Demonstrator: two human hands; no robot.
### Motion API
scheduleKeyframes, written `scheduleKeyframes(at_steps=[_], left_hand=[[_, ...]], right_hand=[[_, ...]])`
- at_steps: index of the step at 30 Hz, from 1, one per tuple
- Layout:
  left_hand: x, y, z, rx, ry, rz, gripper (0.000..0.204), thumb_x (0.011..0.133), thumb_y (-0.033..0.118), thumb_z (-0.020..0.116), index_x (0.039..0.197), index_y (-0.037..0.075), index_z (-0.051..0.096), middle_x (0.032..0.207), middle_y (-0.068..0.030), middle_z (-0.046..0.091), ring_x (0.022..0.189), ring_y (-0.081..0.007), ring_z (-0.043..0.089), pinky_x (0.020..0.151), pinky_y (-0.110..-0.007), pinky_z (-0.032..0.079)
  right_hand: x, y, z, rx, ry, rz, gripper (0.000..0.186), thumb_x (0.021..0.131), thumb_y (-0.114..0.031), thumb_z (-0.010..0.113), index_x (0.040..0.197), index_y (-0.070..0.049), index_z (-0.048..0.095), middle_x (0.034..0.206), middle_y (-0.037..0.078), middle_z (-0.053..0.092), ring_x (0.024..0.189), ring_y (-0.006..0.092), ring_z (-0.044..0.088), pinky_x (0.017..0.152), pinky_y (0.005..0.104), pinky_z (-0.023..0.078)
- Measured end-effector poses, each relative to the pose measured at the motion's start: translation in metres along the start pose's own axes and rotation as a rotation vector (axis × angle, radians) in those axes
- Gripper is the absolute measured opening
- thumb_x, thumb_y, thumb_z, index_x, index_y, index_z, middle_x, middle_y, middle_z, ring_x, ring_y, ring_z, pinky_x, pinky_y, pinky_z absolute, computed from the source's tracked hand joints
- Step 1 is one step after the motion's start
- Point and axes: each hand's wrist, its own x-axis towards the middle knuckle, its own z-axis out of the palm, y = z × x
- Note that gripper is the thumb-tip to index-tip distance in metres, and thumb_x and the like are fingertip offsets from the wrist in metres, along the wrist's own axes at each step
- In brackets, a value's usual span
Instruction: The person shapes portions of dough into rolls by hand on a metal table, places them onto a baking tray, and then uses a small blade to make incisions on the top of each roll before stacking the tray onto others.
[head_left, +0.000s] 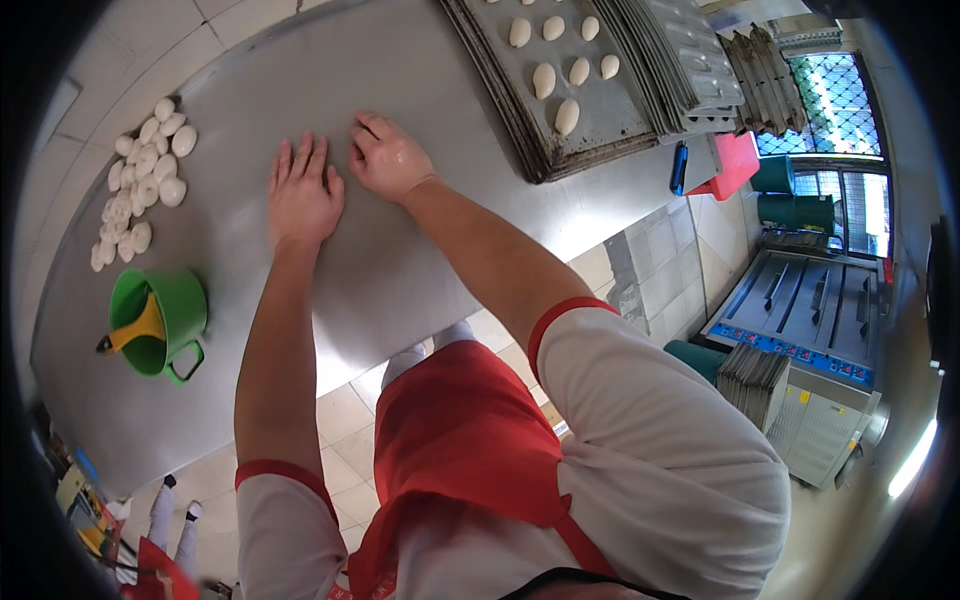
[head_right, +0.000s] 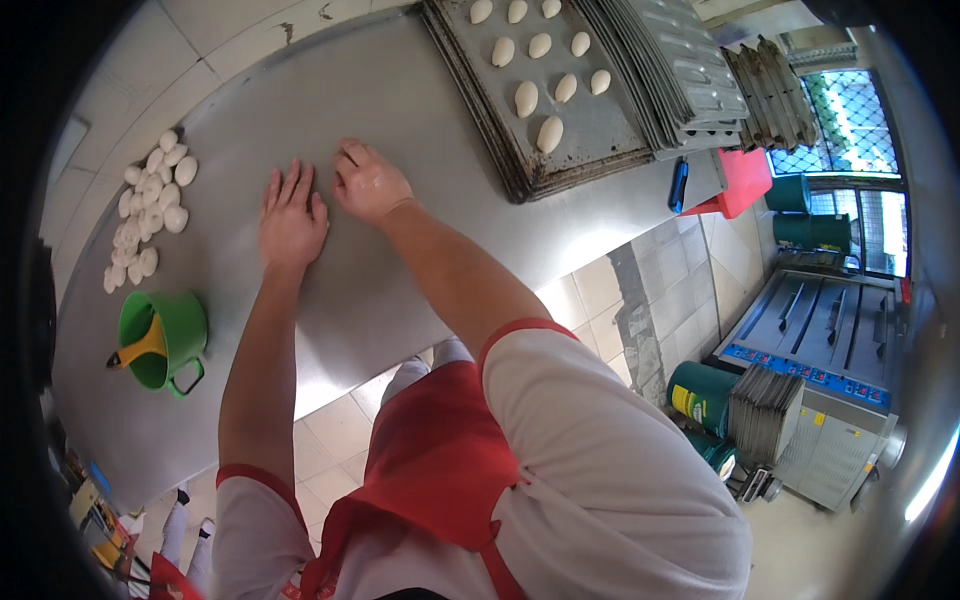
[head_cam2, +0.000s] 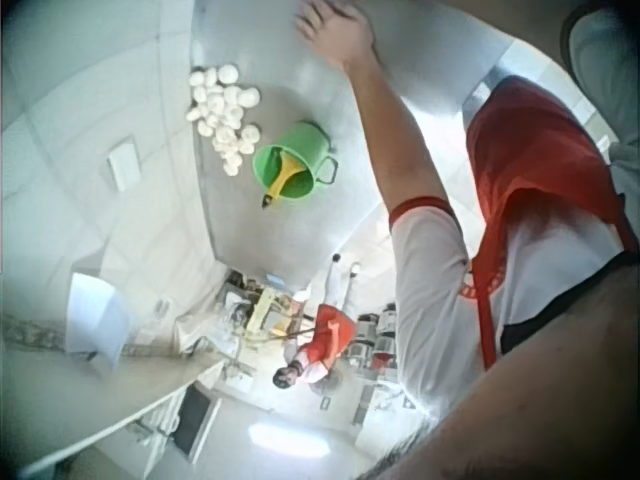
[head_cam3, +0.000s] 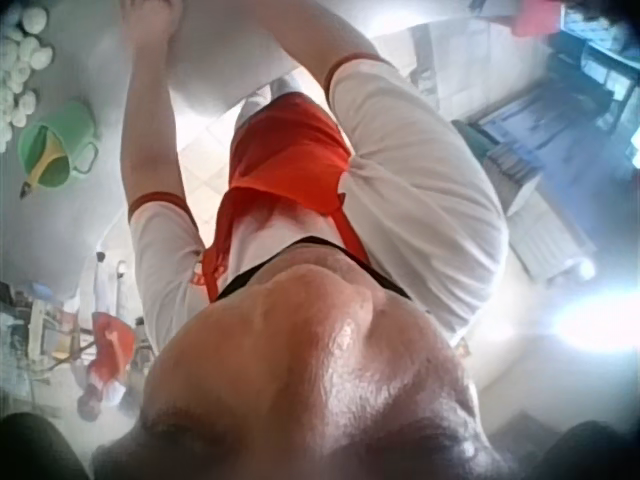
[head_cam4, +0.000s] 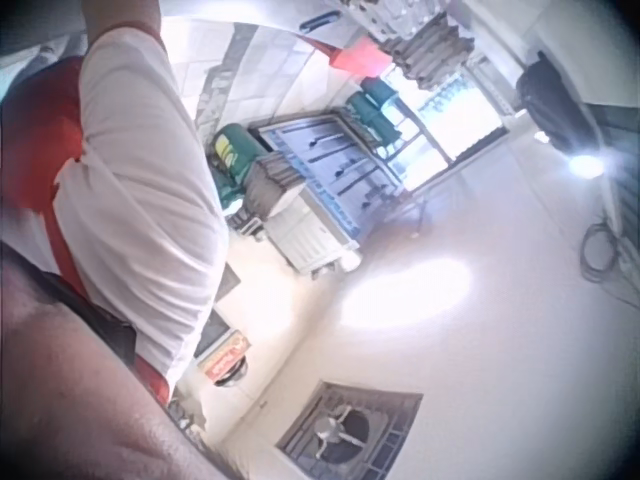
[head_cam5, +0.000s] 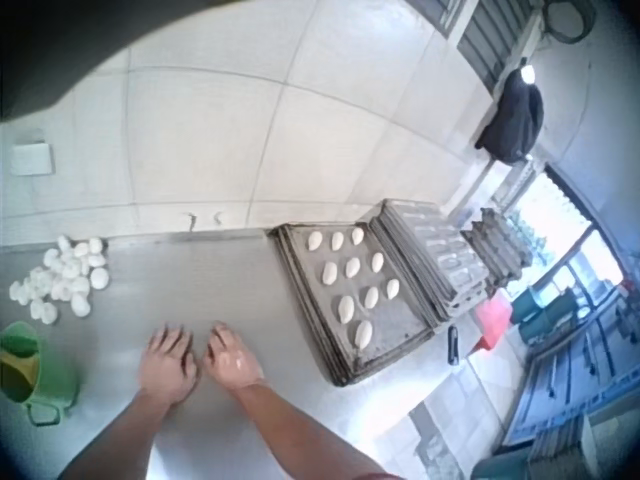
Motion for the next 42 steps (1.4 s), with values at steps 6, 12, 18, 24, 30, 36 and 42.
scheduleKeyframes(at_steps=[6,12,18,24,30,36,42], left_hand=[[-0.067,0.016,-0.031,-0.113,-0.119,0.02,0.052,0.104,0.029,0.063,0.153,0.011,0.061,0.168,-0.0155,0.048,0.158,-0.0377,0.039,0.129,-0.049,0.034],[-0.079,0.012,-0.079,-0.284,-0.289,-0.075,0.047,0.098,0.013,0.073,0.145,0.007,0.065,0.15,-0.0172,0.064,0.136,-0.039,0.062,0.111,-0.046,0.052],[-0.106,0.066,-0.088,-1.294,-0.093,-0.528,0.04,0.104,0.017,0.076,0.136,-0.005,0.065,0.124,-0.0126,0.071,0.114,-0.0204,0.07,0.098,-0.037,0.058],[-0.033,0.195,-0.089,-1.737,-0.254,-0.538,0.041,0.107,0.013,0.071,0.143,-0.002,0.059,0.126,-0.0108,0.067,0.114,-0.0214,0.068,0.1,-0.04,0.059],[0.045,0.327,-0.055,-1.647,-0.375,-0.639,0.036,0.107,0.019,0.073,0.136,-0.001,0.066,0.12,-0.007,0.069,0.114,-0.016,0.067,0.096,-0.033,0.056],[0.156,0.423,-0.061,-1.465,-0.317,-0.238,0.036,0.107,0.027,0.073,0.129,-0.002,0.071,0.117,-0.0089,0.074,0.116,-0.0184,0.069,0.099,-0.036,0.056],[0.259,0.416,0.023,-0.549,-0.314,0.039,0.036,0.096,0.015,0.077,0.132,0.008,0.073,0.129,-0.0153,0.07,0.11,-0.0279,0.072,0.094,-0.04,0.059]], right_hand=[[-0.072,0.005,-0.033,0.045,-0.102,-0.029,0.04,0.093,-0.018,0.072,0.131,-0.003,0.071,0.147,0.017,0.064,0.133,0.0386,0.064,0.113,0.0481,0.053],[-0.05,-0.019,-0.105,0.001,-0.344,0.16,0.049,0.094,-0.013,0.076,0.141,-0.005,0.066,0.131,0.018,0.073,0.122,0.0374,0.07,0.103,0.045,0.058],[-0.037,-0.027,-0.305,0.346,0.553,0.378,0.05,0.092,-0.017,0.089,0.135,-0.002,0.069,0.115,0.01,0.079,0.103,0.0169,0.074,0.088,0.0341,0.061],[-0.053,0.141,-0.337,0.121,0.658,0.595,0.053,0.092,-0.027,0.088,0.134,-0.001,0.069,0.117,0.019,0.076,0.104,0.0264,0.075,0.085,0.0411,0.06],[-0.138,0.114,-0.302,0.446,0.333,0.59,0.056,0.09,-0.025,0.087,0.138,-0.003,0.068,0.124,0.018,0.061,0.094,0.0273,0.069,0.085,0.0433,0.06],[-0.103,0.169,-0.385,0.283,0.57,0.466,0.056,0.087,-0.012,0.088,0.138,-0.002,0.067,0.107,0.012,0.062,0.083,0.0206,0.069,0.067,0.0328,0.061],[-0.095,0.279,-0.354,0.157,0.377,0.724,0.055,0.086,-0.015,0.089,0.136,-0.002,0.068,0.113,0.017,0.064,0.085,0.0266,0.072,0.072,0.0371,0.062]])
